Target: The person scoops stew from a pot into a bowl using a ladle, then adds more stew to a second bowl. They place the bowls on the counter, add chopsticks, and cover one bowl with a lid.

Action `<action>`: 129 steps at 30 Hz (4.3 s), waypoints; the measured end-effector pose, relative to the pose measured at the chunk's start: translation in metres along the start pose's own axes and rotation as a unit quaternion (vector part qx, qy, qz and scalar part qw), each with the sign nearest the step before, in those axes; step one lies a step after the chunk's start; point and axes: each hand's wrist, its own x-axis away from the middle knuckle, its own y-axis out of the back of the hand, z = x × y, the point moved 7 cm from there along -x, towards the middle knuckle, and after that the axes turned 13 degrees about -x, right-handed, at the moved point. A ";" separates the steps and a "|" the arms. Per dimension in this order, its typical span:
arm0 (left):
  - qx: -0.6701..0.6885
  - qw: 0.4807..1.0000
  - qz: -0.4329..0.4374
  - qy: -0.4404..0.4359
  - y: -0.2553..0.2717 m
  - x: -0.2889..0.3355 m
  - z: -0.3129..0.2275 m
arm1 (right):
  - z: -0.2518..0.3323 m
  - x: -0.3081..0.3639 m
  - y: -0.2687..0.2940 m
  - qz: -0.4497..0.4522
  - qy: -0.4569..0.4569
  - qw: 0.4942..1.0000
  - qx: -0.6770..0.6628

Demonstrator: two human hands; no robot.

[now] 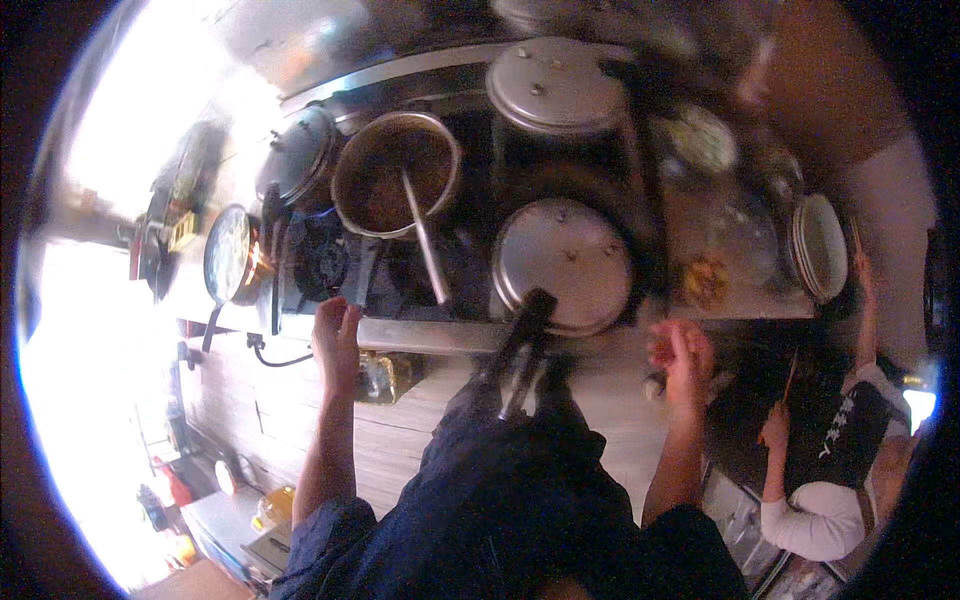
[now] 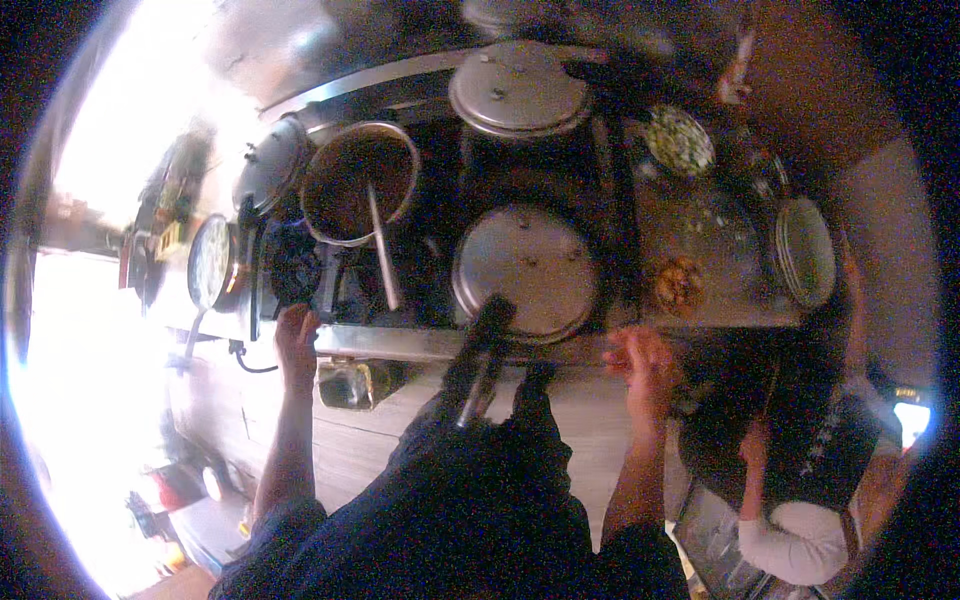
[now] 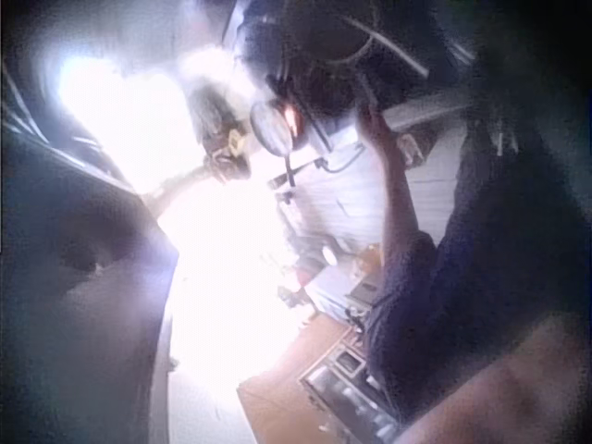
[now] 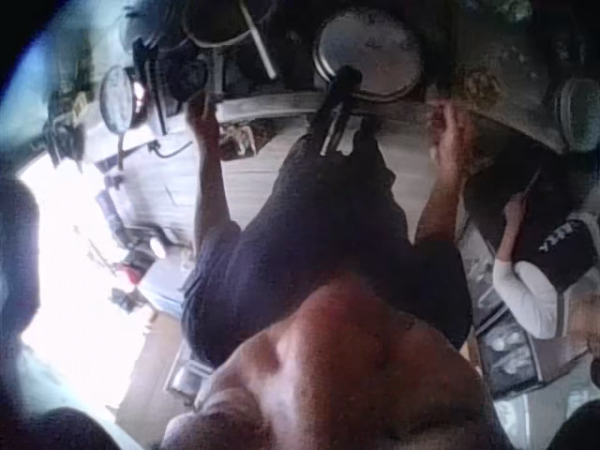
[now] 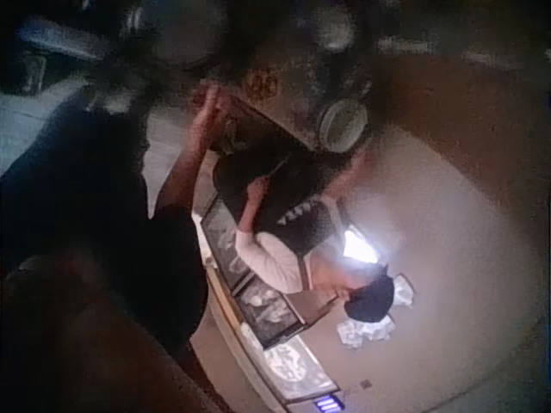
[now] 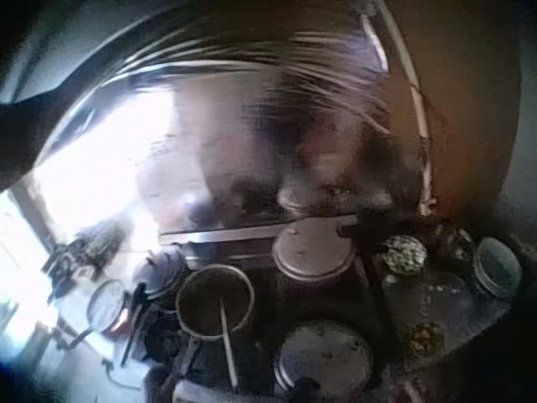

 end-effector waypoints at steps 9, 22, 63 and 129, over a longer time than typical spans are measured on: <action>0.012 0.980 0.197 0.020 -0.066 -0.097 0.097 | -0.059 0.011 -0.327 0.272 0.102 0.884 0.366; 0.387 0.745 0.508 0.193 -0.108 -0.127 0.074 | -0.040 0.001 -0.385 0.200 -0.162 0.966 0.039; 0.385 0.766 0.489 0.162 -0.088 -0.150 0.030 | -0.048 0.000 -0.360 0.223 -0.282 0.932 -0.042; 0.175 0.833 0.525 0.000 -0.109 0.056 -0.199 | -0.028 0.138 0.098 -0.191 0.007 0.981 0.021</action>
